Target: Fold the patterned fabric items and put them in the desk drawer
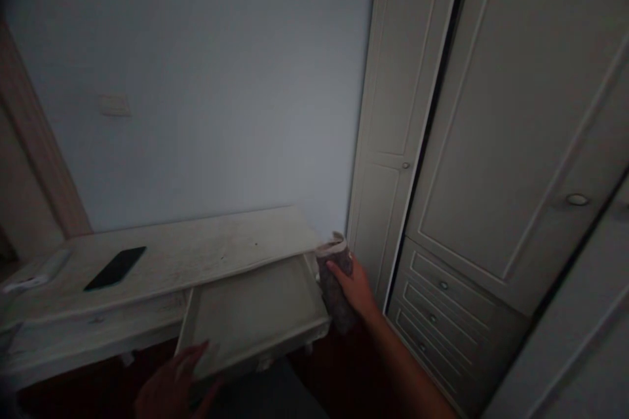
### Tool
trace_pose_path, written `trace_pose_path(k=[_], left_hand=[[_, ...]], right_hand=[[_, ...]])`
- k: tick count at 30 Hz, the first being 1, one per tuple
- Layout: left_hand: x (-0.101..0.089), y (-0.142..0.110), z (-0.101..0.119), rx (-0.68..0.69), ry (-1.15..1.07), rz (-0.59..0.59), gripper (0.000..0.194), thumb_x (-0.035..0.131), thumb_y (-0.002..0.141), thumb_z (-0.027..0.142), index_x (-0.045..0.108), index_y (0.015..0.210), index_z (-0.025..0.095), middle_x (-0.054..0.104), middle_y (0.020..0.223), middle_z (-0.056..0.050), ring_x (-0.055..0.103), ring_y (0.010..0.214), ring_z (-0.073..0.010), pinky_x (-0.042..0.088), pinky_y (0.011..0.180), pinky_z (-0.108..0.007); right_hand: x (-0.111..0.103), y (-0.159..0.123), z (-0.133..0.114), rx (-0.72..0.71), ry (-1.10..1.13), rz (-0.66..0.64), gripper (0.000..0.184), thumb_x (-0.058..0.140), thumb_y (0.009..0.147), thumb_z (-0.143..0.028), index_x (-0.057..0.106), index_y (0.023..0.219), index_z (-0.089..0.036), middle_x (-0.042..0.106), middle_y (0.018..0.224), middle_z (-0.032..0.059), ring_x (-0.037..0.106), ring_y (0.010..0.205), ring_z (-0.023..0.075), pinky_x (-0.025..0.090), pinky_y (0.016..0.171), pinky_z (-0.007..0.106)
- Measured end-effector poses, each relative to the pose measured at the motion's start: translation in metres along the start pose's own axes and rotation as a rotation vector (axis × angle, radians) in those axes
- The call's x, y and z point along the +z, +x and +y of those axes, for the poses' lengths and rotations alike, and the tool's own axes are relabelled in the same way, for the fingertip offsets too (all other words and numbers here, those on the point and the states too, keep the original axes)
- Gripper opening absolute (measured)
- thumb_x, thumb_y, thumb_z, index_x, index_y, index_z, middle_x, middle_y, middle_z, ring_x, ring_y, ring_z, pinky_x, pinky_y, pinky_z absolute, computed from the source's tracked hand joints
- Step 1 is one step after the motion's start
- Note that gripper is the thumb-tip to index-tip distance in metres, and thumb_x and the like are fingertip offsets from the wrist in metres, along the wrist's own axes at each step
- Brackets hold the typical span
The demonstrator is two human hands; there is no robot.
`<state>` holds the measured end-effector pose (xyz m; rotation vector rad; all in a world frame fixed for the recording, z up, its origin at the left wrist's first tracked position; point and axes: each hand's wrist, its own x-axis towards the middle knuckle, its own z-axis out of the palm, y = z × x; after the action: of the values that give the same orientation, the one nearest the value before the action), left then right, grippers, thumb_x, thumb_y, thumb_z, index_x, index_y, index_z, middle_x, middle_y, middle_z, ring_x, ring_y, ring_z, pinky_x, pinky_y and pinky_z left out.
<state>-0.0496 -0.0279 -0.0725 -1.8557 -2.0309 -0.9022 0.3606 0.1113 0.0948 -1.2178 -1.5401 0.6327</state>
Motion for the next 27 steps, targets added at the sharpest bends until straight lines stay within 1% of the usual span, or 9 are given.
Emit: trace_pose_path(k=[1, 3, 5, 8, 10, 13, 21, 24, 27], left_hand=[[-0.001, 0.005, 0.013, 0.093, 0.008, -0.064, 0.053, 0.061, 0.092, 0.048, 0.064, 0.143, 0.032, 0.07, 0.143, -0.009, 0.061, 0.133, -0.0343, 0.041, 0.117, -0.055], [-0.003, 0.017, 0.039, 0.227, 0.024, -0.261, 0.058, 0.066, 0.091, 0.043, 0.06, 0.148, 0.035, 0.067, 0.15, -0.006, 0.059, 0.137, -0.0312, 0.04, 0.12, -0.05], [-0.003, 0.026, 0.058, 0.252, 0.074, -0.469, 0.055, 0.062, 0.095, 0.041, 0.06, 0.149, 0.033, 0.069, 0.149, -0.007, 0.063, 0.133, -0.0298, 0.046, 0.114, -0.046], [-0.006, 0.034, 0.072, 0.191, 0.156, -0.617, 0.042, 0.045, 0.104, 0.034, 0.068, 0.139, 0.028, 0.073, 0.142, -0.009, 0.069, 0.126, -0.028, 0.05, 0.107, -0.043], [-0.01, 0.035, 0.076, 0.153, 0.177, -0.631, 0.042, 0.041, 0.107, 0.031, 0.071, 0.136, 0.027, 0.073, 0.142, -0.009, 0.07, 0.126, -0.0273, 0.051, 0.107, -0.042], [-0.016, 0.035, 0.079, 0.141, 0.185, -0.637, 0.041, 0.042, 0.107, 0.03, 0.07, 0.138, 0.025, 0.073, 0.143, -0.009, 0.069, 0.129, -0.0273, 0.05, 0.11, -0.042], [-0.018, 0.036, 0.083, 0.158, 0.182, -0.628, 0.042, 0.04, 0.109, 0.034, 0.071, 0.136, 0.027, 0.074, 0.141, -0.01, 0.072, 0.123, -0.0271, 0.053, 0.105, -0.042], [-0.021, 0.036, 0.087, 0.141, 0.175, -0.616, 0.042, 0.041, 0.107, 0.034, 0.07, 0.136, 0.026, 0.073, 0.142, -0.01, 0.071, 0.123, -0.0279, 0.052, 0.105, -0.043], [-0.022, 0.036, 0.09, 0.125, 0.182, -0.59, 0.041, 0.042, 0.108, 0.033, 0.071, 0.135, 0.026, 0.074, 0.14, -0.011, 0.071, 0.123, -0.0279, 0.052, 0.106, -0.044]], right_hand=[[0.01, -0.001, 0.002, 0.041, -0.07, -0.008, 0.062, 0.06, 0.096, -0.064, 0.062, 0.14, -0.019, 0.074, 0.132, 0.0157, 0.071, 0.121, 0.0322, 0.053, 0.105, 0.046], [0.038, -0.006, 0.009, 0.131, -0.307, -0.157, 0.064, 0.064, 0.095, -0.057, 0.057, 0.145, -0.017, 0.071, 0.138, 0.0183, 0.068, 0.127, 0.0328, 0.051, 0.107, 0.045], [0.064, -0.011, 0.015, 0.197, -0.581, -0.328, 0.075, 0.078, 0.086, -0.046, 0.053, 0.149, -0.015, 0.068, 0.142, 0.0213, 0.067, 0.129, 0.0357, 0.052, 0.105, 0.046], [0.086, -0.007, 0.023, 0.228, -0.797, -0.389, 0.072, 0.087, 0.078, -0.032, 0.059, 0.141, -0.014, 0.07, 0.136, 0.0233, 0.069, 0.126, 0.039, 0.053, 0.101, 0.047], [0.09, 0.004, 0.025, 0.236, -0.809, -0.376, 0.057, 0.085, 0.08, -0.03, 0.065, 0.131, -0.015, 0.074, 0.128, 0.0222, 0.07, 0.123, 0.0382, 0.052, 0.1, 0.045], [0.095, 0.025, 0.028, 0.238, -0.812, -0.343, 0.048, 0.083, 0.085, -0.034, 0.067, 0.127, -0.017, 0.074, 0.129, 0.0204, 0.07, 0.124, 0.0357, 0.051, 0.099, 0.042], [0.114, 0.079, 0.042, 0.294, -0.668, -0.248, 0.054, 0.072, 0.091, -0.061, 0.071, 0.127, -0.02, 0.075, 0.13, 0.016, 0.071, 0.12, 0.031, 0.052, 0.09, 0.034], [0.104, 0.077, 0.05, 0.289, -0.618, -0.255, 0.052, 0.071, 0.091, -0.063, 0.076, 0.12, -0.02, 0.078, 0.123, 0.014, 0.072, 0.116, 0.0294, 0.051, 0.086, 0.031], [0.089, 0.058, 0.058, 0.27, -0.572, -0.276, 0.048, 0.072, 0.091, -0.062, 0.079, 0.113, -0.02, 0.081, 0.111, 0.0116, 0.075, 0.11, 0.029, 0.051, 0.082, 0.031]])
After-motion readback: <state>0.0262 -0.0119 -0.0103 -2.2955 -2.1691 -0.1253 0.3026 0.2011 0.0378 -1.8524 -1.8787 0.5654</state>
